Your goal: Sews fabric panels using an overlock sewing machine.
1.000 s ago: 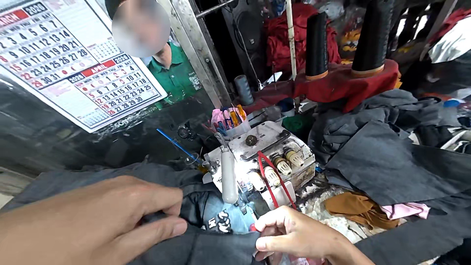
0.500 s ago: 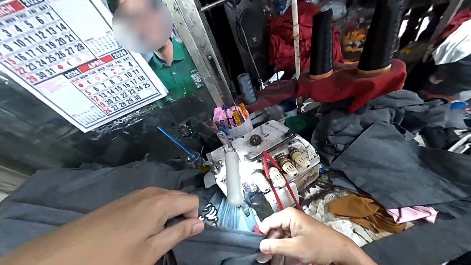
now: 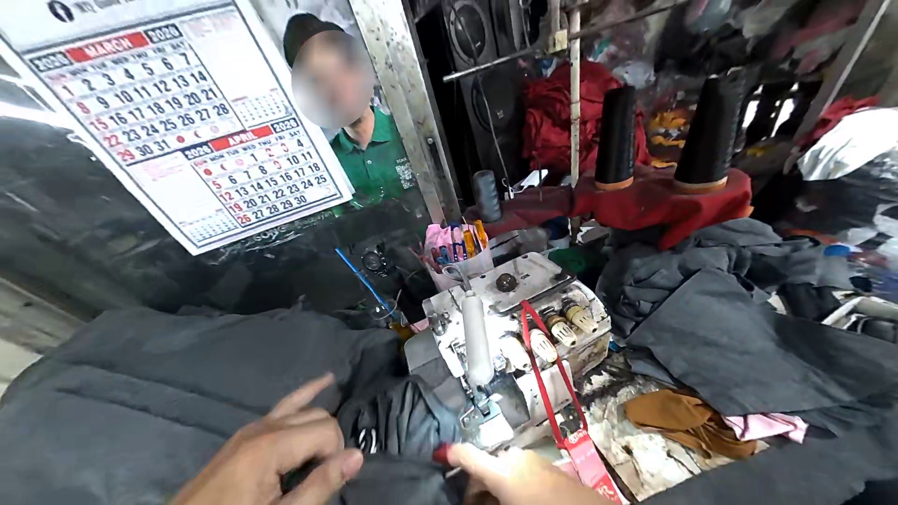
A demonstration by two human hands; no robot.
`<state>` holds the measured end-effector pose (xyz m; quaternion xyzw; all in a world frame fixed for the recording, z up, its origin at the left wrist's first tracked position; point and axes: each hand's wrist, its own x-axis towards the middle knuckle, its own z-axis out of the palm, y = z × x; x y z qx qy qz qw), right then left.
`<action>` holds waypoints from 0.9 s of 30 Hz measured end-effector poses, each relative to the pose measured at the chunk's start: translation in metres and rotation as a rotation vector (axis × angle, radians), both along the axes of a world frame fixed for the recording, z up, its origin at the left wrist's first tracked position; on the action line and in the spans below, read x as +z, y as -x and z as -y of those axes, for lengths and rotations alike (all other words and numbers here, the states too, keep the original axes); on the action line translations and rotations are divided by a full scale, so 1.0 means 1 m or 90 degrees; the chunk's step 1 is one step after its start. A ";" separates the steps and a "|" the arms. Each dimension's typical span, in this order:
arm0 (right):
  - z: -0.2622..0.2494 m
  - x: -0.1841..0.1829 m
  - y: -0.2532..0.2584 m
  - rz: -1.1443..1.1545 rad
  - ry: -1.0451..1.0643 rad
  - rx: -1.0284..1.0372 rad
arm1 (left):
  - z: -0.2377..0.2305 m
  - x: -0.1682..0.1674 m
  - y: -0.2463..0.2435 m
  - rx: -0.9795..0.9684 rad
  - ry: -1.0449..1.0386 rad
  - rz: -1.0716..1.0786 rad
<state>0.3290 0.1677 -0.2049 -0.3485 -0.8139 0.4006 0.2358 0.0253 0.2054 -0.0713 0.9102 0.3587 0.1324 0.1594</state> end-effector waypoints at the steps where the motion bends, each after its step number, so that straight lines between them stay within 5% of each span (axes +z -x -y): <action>1: 0.009 -0.008 -0.007 -0.060 -0.007 -0.034 | 0.008 -0.008 -0.009 -0.012 0.035 0.018; 6: 0.022 -0.022 -0.055 -0.246 0.075 -0.438 | 0.024 -0.070 -0.057 -0.034 0.103 0.114; 10: 0.045 -0.012 -0.060 -0.297 0.073 -0.336 | 0.021 -0.069 -0.031 -0.043 0.110 0.141; 15: 0.053 -0.005 -0.036 -0.403 0.097 -0.503 | 0.042 -0.084 -0.044 0.002 0.101 0.210; 21: 0.047 -0.024 -0.044 -0.393 0.203 -0.461 | 0.047 -0.098 -0.054 0.004 0.139 0.257; 27: 0.061 -0.016 -0.040 -0.257 -0.142 -0.458 | 0.069 -0.065 -0.074 -0.037 0.087 0.104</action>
